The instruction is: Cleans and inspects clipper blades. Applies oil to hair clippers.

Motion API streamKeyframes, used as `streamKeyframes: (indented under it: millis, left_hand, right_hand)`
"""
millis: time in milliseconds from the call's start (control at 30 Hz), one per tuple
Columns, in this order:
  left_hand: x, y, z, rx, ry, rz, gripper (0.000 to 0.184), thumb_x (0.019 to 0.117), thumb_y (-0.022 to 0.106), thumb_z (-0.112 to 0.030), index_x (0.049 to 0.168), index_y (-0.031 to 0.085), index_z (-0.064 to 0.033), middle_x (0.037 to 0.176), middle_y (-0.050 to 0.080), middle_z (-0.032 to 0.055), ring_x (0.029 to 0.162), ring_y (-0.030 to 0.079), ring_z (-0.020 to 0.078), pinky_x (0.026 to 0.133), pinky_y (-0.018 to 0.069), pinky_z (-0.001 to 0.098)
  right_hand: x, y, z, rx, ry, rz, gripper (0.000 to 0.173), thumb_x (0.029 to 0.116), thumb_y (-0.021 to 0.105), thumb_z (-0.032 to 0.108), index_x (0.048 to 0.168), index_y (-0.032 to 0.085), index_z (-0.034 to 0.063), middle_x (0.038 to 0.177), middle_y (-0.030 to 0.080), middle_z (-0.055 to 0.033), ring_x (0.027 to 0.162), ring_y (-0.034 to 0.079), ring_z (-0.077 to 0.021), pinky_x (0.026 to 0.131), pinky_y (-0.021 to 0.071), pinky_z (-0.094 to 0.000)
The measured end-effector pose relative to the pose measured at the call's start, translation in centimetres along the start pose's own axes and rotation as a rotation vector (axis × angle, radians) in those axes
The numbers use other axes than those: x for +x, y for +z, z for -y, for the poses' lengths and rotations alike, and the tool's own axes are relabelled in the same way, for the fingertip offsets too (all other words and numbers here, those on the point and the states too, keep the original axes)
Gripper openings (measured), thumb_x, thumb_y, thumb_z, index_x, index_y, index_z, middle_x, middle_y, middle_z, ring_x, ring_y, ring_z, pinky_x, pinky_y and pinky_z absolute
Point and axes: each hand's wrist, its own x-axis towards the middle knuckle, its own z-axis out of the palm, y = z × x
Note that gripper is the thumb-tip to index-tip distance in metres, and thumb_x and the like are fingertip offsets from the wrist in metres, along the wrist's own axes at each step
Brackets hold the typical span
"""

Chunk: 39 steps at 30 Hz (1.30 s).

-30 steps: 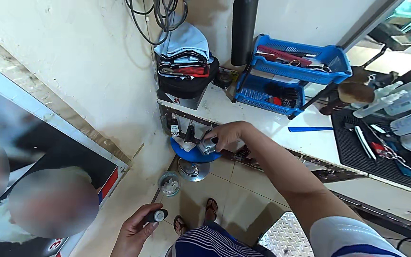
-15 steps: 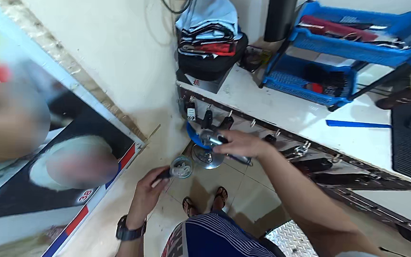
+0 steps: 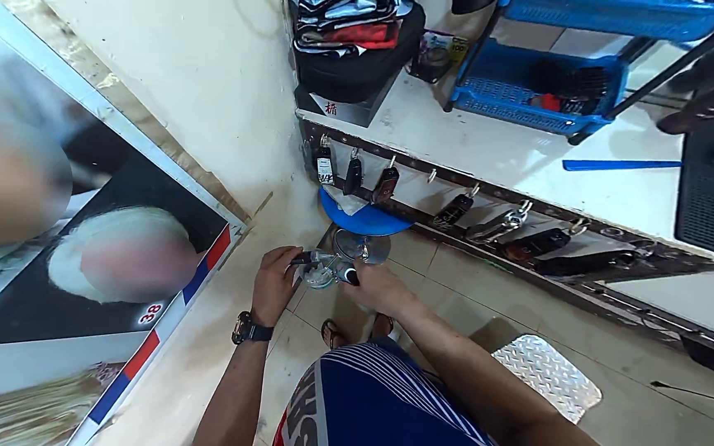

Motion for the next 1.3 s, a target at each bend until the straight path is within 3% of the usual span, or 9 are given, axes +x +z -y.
streamKeyframes:
  millis: [133,567,1300]
  left_hand:
    - [-0.2,0.5,-0.5,0.059,0.015,-0.006,0.032,0.0994,0.065,-0.012,0.130,0.071,-0.0181,0.134,0.065,0.0040,0.131,0.057,0.0221,0.108,0.0495,0.0443]
    - [0.3,0.8,-2.4,0.245,0.097,-0.045,0.032,0.0999,0.060,-0.005,0.127,0.071,-0.0170,0.134,0.065,0.0075,0.135,0.054,0.0284,0.108,0.0498,0.0460]
    - [0.7,0.7,-3.4,0.350,0.144,-0.054,0.034,0.0991,0.059,-0.002,0.127,0.072,-0.0181,0.134,0.065,0.0065,0.136,0.053,0.0279,0.106,0.0508,0.0438]
  right_hand:
    - [-1.0,0.2,0.4,0.012,0.027,0.025,0.053,0.0930,0.061,0.043,0.128,0.056,0.0035,0.112,0.067,-0.0171,0.108,0.066,-0.0329,0.092,0.0530,-0.0539]
    - [-2.1,0.1,0.4,0.049,0.036,0.021,0.055,0.0930,0.061,0.043,0.133,0.056,0.0055,0.113,0.068,-0.0151,0.109,0.066,-0.0309,0.093,0.0527,-0.0526]
    - [-1.9,-0.4,0.0,0.040,0.045,0.038,0.053,0.0942,0.060,0.043,0.131,0.056,0.0059,0.112,0.068,-0.0152,0.108,0.066,-0.0307,0.091,0.0525,-0.0522]
